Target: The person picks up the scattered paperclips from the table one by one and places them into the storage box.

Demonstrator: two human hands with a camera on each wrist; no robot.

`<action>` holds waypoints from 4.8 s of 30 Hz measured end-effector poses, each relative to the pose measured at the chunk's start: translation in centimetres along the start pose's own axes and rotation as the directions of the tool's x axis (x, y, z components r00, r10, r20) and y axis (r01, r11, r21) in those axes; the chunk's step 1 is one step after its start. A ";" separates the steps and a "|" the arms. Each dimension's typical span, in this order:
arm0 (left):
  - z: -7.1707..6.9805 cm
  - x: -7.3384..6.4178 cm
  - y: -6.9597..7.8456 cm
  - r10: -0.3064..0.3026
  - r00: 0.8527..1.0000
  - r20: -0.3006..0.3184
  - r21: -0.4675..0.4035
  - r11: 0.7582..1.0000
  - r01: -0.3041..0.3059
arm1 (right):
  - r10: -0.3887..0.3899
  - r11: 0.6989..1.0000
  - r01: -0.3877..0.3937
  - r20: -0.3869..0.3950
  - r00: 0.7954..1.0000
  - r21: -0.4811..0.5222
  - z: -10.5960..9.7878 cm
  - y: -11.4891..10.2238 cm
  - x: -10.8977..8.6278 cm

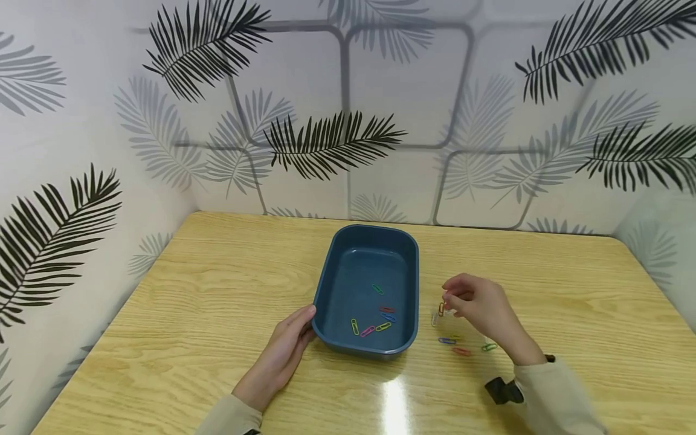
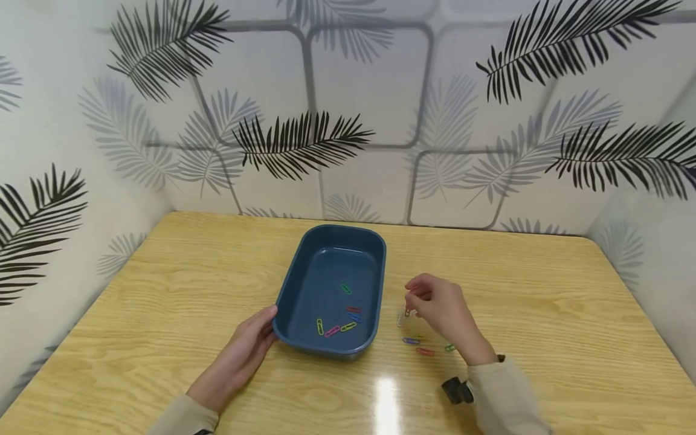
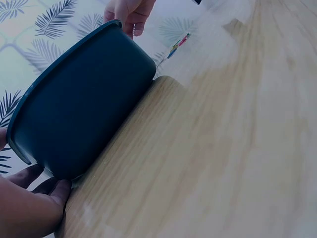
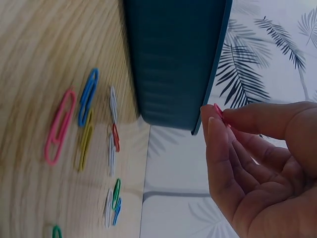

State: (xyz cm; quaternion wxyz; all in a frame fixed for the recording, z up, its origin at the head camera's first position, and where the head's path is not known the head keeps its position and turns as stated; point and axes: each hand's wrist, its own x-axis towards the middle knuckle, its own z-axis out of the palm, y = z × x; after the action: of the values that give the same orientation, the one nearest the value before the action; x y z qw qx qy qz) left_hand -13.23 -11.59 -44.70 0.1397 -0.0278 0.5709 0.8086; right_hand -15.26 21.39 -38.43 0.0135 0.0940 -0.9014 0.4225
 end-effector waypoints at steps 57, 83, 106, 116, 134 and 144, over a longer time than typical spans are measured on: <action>0.2 0.1 0.1 0.002 1.000 0.004 0.010 1.000 -0.003 | -0.219 0.974 0.223 -0.081 0.972 0.045 5.0 -3.4 -2.0; 0.1 0.0 0.1 0.003 1.000 -0.001 0.013 1.000 -0.003 | -0.251 0.967 0.253 -0.049 0.967 0.040 5.2 -3.5 -2.3; 0.0 0.1 0.1 0.004 1.000 0.016 0.005 1.000 -0.004 | -0.240 0.966 0.246 0.074 0.968 -0.084 0.7 -3.0 -1.6; 0.0 0.0 0.3 0.000 1.000 0.025 0.008 1.000 -0.001 | -0.139 0.951 0.195 0.232 0.963 -0.238 -1.9 -1.4 -0.8; 0.2 -0.2 0.2 0.017 1.000 -0.008 0.017 1.000 -0.016 | 0.092 0.945 0.023 0.333 0.938 -0.327 -5.1 4.0 -0.2; 0.0 -0.2 0.0 0.029 0.999 0.018 0.021 0.999 -0.030 | 0.172 0.943 -0.054 0.342 0.924 -0.327 -4.7 4.7 0.1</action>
State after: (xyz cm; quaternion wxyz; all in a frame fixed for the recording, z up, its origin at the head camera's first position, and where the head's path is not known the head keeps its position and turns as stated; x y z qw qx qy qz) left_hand -13.06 -11.64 -44.65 0.1332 -0.0106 0.5786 0.8046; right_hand -16.48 27.88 -39.00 -0.1648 0.1150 -0.9471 0.2501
